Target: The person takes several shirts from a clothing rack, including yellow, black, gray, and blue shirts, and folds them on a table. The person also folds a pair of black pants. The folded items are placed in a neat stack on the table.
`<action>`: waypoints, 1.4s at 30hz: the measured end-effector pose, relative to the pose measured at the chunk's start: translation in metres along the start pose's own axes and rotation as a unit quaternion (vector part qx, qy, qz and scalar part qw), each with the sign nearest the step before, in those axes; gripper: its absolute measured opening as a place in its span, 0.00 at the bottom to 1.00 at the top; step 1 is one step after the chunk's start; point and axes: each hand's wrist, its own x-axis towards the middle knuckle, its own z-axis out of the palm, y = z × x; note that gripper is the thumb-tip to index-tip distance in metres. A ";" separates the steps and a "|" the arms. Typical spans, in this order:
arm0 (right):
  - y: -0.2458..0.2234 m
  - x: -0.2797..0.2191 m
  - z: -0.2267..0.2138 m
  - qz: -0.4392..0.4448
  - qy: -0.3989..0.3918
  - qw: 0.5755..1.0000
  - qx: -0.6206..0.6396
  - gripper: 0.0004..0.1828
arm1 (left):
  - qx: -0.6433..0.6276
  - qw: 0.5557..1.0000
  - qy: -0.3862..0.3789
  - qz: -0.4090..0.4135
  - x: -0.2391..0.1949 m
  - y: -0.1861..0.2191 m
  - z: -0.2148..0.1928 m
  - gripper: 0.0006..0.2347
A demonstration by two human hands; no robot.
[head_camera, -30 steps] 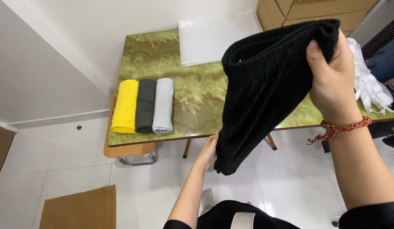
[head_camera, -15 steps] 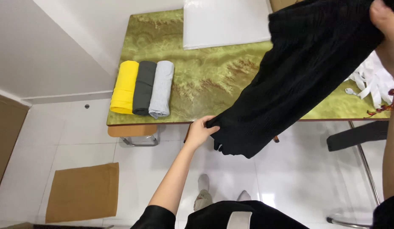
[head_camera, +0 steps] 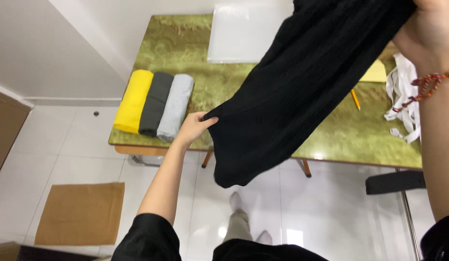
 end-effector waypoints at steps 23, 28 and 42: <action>0.251 0.407 0.001 0.091 0.074 0.986 0.119 0.20 | -0.287 0.935 0.105 -0.180 0.247 0.060 0.008 0.24; 0.407 0.414 -0.018 0.236 0.049 0.970 0.025 0.31 | 0.181 0.950 0.234 -0.101 0.330 -0.067 0.024 0.15; 0.476 0.433 -0.022 0.387 -0.137 0.811 -0.416 0.39 | 0.384 0.897 0.090 -0.199 0.332 0.002 0.119 0.15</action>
